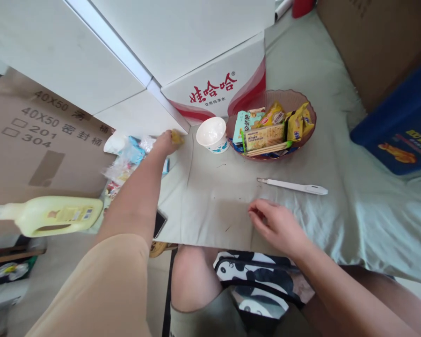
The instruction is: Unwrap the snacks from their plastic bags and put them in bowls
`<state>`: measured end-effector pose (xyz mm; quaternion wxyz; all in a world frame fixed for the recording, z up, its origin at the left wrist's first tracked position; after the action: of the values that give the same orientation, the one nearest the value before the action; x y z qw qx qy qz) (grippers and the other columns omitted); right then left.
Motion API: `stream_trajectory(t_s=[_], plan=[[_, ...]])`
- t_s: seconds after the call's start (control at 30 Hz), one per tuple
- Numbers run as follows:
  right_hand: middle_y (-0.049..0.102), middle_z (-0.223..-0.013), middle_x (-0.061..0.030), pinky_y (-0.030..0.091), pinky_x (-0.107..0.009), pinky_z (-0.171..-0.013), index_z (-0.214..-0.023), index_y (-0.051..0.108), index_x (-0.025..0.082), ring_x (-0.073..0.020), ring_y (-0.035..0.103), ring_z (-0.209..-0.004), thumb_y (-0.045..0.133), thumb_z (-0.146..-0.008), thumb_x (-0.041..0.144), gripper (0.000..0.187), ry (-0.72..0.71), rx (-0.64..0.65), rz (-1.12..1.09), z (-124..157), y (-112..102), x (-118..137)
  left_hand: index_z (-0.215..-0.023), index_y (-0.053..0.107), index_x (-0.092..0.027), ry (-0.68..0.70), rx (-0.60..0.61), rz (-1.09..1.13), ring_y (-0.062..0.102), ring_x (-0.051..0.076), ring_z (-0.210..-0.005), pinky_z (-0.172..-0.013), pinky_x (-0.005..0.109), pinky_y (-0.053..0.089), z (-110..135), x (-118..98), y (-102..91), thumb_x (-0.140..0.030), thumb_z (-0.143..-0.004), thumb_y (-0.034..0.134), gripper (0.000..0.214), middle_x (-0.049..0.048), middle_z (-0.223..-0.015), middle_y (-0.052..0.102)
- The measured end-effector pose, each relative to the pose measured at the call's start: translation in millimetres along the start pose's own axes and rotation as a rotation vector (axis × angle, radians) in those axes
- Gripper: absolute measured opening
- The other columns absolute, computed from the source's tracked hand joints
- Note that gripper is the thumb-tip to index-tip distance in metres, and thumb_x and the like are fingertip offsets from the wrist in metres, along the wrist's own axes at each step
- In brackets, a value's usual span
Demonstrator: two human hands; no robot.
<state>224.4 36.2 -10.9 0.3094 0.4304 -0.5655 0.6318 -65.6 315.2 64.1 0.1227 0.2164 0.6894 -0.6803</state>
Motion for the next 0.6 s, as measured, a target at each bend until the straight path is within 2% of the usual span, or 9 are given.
stream_trajectory(t_s=[0.13,0.23,0.3,0.33,0.4,0.43,0.5,0.57,0.6], plan=[[0.068,-0.076,-0.0041,0.043,-0.030,-0.061,-0.086,0.061,0.024,-0.0183,0.063,-0.064,0.047,-0.094,0.028,0.017,-0.039,-0.013,0.029,-5,3,1,-0.077,0.054,-0.019,-0.070,-0.017,-0.179,0.051,0.032,-0.119,-0.105,0.043,0.041,-3,8,-3.1,-0.023,-0.073,0.084,0.031,0.0080,-0.092,0.056],[0.070,-0.080,-0.0063,0.047,-0.032,-0.066,-0.087,0.062,0.024,-0.0214,0.066,-0.073,0.048,-0.093,0.027,0.016,-0.085,-0.163,0.051,-7,-2,-3,-0.088,0.064,-0.017,0.036,-0.051,-0.173,0.055,0.029,-0.117,-0.109,0.042,0.042,13,0,-12.7,-0.018,-0.076,0.079,0.019,0.0108,-0.108,0.063],[0.072,-0.084,-0.0081,0.050,-0.034,-0.072,-0.087,0.063,0.023,-0.0242,0.068,-0.080,0.050,-0.091,0.028,0.014,-0.096,-0.309,0.086,-7,-7,-9,-0.100,0.068,-0.018,0.217,-0.029,-0.026,0.060,0.028,-0.119,-0.110,0.043,0.044,46,-7,-13.2,-0.019,-0.076,0.076,0.025,0.0111,-0.118,0.066],[0.072,-0.085,-0.0089,0.051,-0.036,-0.075,-0.088,0.063,0.023,-0.0255,0.068,-0.082,0.051,-0.090,0.028,0.013,-0.098,-0.373,0.116,-7,-10,-13,-0.104,0.069,-0.019,0.303,0.019,0.053,0.061,0.028,-0.121,-0.111,0.044,0.045,67,-9,-9.8,-0.022,-0.077,0.075,0.028,0.0112,-0.123,0.067],[0.072,-0.090,-0.0106,0.053,-0.041,-0.080,-0.091,0.066,0.023,-0.0283,0.068,-0.087,0.053,-0.088,0.027,0.014,-0.099,-0.474,0.216,-4,-16,-20,-0.108,0.072,-0.020,0.445,0.207,0.120,0.059,0.030,-0.131,-0.116,0.047,0.043,115,-12,5.0,-0.025,-0.079,0.072,0.030,0.0115,-0.134,0.065],[0.072,-0.095,-0.0119,0.053,-0.044,-0.084,-0.095,0.067,0.022,-0.0301,0.068,-0.092,0.053,-0.087,0.026,0.016,-0.089,-0.515,0.284,-2,-19,-24,-0.110,0.073,-0.021,0.462,0.280,0.143,0.056,0.030,-0.136,-0.118,0.047,0.042,138,-12,15.1,-0.024,-0.081,0.068,0.029,0.0122,-0.141,0.060],[0.072,-0.112,-0.0147,0.050,-0.050,-0.093,-0.105,0.069,0.022,-0.0343,0.066,-0.108,0.054,-0.086,0.022,0.025,-0.039,-0.579,0.429,1,-25,-30,-0.111,0.075,-0.021,0.388,0.378,0.220,0.050,0.031,-0.144,-0.116,0.047,0.044,178,-10,37.8,-0.021,-0.081,0.065,0.032,0.0138,-0.151,0.052],[0.068,-0.130,-0.0169,0.046,-0.058,-0.100,-0.117,0.068,0.022,-0.0389,0.059,-0.125,0.054,-0.084,0.019,0.036,0.041,-0.616,0.531,4,-28,-35,-0.111,0.073,-0.021,0.242,0.370,0.369,0.049,0.031,-0.144,-0.105,0.043,0.052,204,-9,59.4,-0.022,-0.078,0.065,0.033,0.0153,-0.150,0.050],[0.066,-0.134,-0.0182,0.044,-0.061,-0.102,-0.121,0.067,0.021,-0.0409,0.056,-0.129,0.055,-0.083,0.019,0.040,0.078,-0.627,0.553,4,-30,-37,-0.109,0.072,-0.020,0.165,0.338,0.457,0.054,0.030,-0.138,-0.099,0.041,0.055,213,-9,68.5,-0.024,-0.077,0.067,0.032,0.0151,-0.145,0.054]])
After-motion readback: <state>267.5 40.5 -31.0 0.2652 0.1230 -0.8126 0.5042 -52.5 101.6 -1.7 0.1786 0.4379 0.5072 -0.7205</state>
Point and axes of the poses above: each hand's wrist, its own z-axis away from the middle knuckle, its own y-axis out of the palm, x = y × z, the point moved 1 cm from there along -z, towards the middle knuckle
